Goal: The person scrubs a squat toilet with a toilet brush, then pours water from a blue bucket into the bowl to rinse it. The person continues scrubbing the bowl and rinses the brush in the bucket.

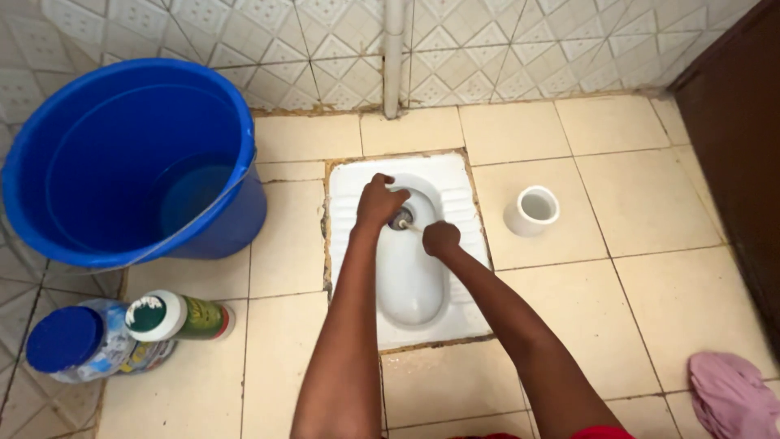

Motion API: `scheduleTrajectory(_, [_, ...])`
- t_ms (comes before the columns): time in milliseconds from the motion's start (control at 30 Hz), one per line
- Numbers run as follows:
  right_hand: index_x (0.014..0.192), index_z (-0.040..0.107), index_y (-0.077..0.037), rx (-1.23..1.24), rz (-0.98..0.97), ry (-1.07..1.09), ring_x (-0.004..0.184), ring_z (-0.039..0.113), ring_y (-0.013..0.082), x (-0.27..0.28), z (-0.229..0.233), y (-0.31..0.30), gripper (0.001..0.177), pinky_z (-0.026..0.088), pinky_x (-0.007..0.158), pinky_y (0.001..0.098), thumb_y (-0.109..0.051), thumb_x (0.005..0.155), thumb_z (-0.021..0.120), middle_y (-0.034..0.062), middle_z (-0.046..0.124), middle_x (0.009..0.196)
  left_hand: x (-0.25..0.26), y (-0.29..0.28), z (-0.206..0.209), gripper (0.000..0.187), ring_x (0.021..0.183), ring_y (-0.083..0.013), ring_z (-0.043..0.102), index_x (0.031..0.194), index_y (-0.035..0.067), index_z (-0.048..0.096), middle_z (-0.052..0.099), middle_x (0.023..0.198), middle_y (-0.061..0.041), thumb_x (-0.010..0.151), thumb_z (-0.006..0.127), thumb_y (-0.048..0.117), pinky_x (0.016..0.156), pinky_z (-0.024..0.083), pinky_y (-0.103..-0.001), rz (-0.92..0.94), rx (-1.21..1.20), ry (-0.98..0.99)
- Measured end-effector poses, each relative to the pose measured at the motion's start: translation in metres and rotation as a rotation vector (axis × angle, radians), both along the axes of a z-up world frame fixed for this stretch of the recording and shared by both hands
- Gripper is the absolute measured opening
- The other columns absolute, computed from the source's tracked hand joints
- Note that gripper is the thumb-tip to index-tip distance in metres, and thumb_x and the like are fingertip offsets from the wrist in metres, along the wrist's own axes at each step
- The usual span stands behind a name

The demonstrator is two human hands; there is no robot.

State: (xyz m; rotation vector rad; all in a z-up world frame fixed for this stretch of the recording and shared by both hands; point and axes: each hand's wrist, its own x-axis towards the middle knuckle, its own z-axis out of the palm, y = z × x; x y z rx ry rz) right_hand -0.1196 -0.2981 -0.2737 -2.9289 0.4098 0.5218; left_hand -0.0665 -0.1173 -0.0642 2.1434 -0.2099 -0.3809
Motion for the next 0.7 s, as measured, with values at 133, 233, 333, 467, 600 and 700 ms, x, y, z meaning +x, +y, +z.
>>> scheduleTrajectory(133, [0.096, 0.077, -0.010, -0.104, 0.039, -0.135, 0.083, 0.075, 0.0287, -0.016, -0.016, 0.029, 0.020, 0.058, 0.067, 0.0424, -0.016, 0.095, 0.058, 0.0127, 0.077, 0.093, 0.012, 0.015, -0.027, 0.062, 0.105, -0.0319, 0.070, 0.123, 0.002, 0.064, 0.072, 0.113, -0.021, 0.073, 0.079, 0.035, 0.089, 0.054, -0.040, 0.004, 0.078, -0.018])
scheduleTrajectory(233, [0.095, 0.075, -0.010, -0.095, 0.081, -0.225, 0.081, 0.076, 0.0284, -0.030, -0.019, 0.034, 0.018, 0.058, 0.066, 0.0433, -0.016, 0.095, 0.057, 0.0120, 0.077, 0.090, 0.021, 0.008, -0.036, 0.060, 0.100, -0.0307, 0.072, 0.121, -0.001, 0.065, 0.073, 0.110, -0.022, 0.075, 0.079, 0.034, 0.087, 0.056, -0.038, 0.054, -0.110, 0.039])
scheduleTrajectory(333, [0.095, 0.073, -0.009, 0.059, -0.061, -0.215, 0.080, 0.073, 0.0315, -0.011, -0.018, 0.034, 0.015, 0.057, 0.066, 0.0452, -0.017, 0.092, 0.060, 0.0147, 0.075, 0.090, 0.019, 0.003, -0.041, 0.058, 0.094, -0.0309, 0.074, 0.120, 0.001, 0.065, 0.074, 0.107, -0.022, 0.074, 0.078, 0.033, 0.084, 0.057, -0.038, 0.077, -0.117, 0.109])
scheduleTrajectory(467, [0.085, 0.075, -0.011, -0.171, 0.574, -0.004, 0.075, 0.067, 0.0274, 0.000, -0.020, 0.013, 0.015, 0.049, 0.069, 0.0405, -0.024, 0.086, 0.068, 0.0095, 0.073, 0.084, 0.014, -0.003, -0.048, 0.054, 0.095, -0.0279, 0.073, 0.118, 0.003, 0.067, 0.074, 0.108, -0.019, 0.074, 0.077, 0.033, 0.085, 0.056, -0.037, 0.145, -0.166, 0.094])
scheduleTrajectory(600, [0.090, 0.063, -0.005, 1.256, -0.895, 0.083, 0.061, 0.061, 0.0185, -0.012, -0.006, -0.016, 0.021, 0.043, 0.045, 0.0297, -0.024, 0.099, 0.061, 0.0080, 0.062, 0.070, 0.013, -0.011, -0.053, 0.047, 0.096, -0.0295, 0.072, 0.113, 0.006, 0.069, 0.073, 0.108, -0.016, 0.074, 0.076, 0.032, 0.086, 0.055, -0.038, 0.185, -0.148, 0.083])
scheduleTrajectory(700, [0.093, 0.064, 0.000, 1.183, -0.638, 0.128, 0.054, 0.048, 0.0178, -0.027, 0.010, -0.048, 0.025, 0.033, 0.038, 0.0286, -0.025, 0.098, 0.067, 0.0078, 0.054, 0.066, 0.014, -0.016, -0.056, 0.042, 0.101, -0.0314, 0.069, 0.111, 0.008, 0.071, 0.074, 0.107, -0.016, 0.076, 0.075, 0.031, 0.089, 0.053, -0.041, 0.203, -0.137, -0.008])
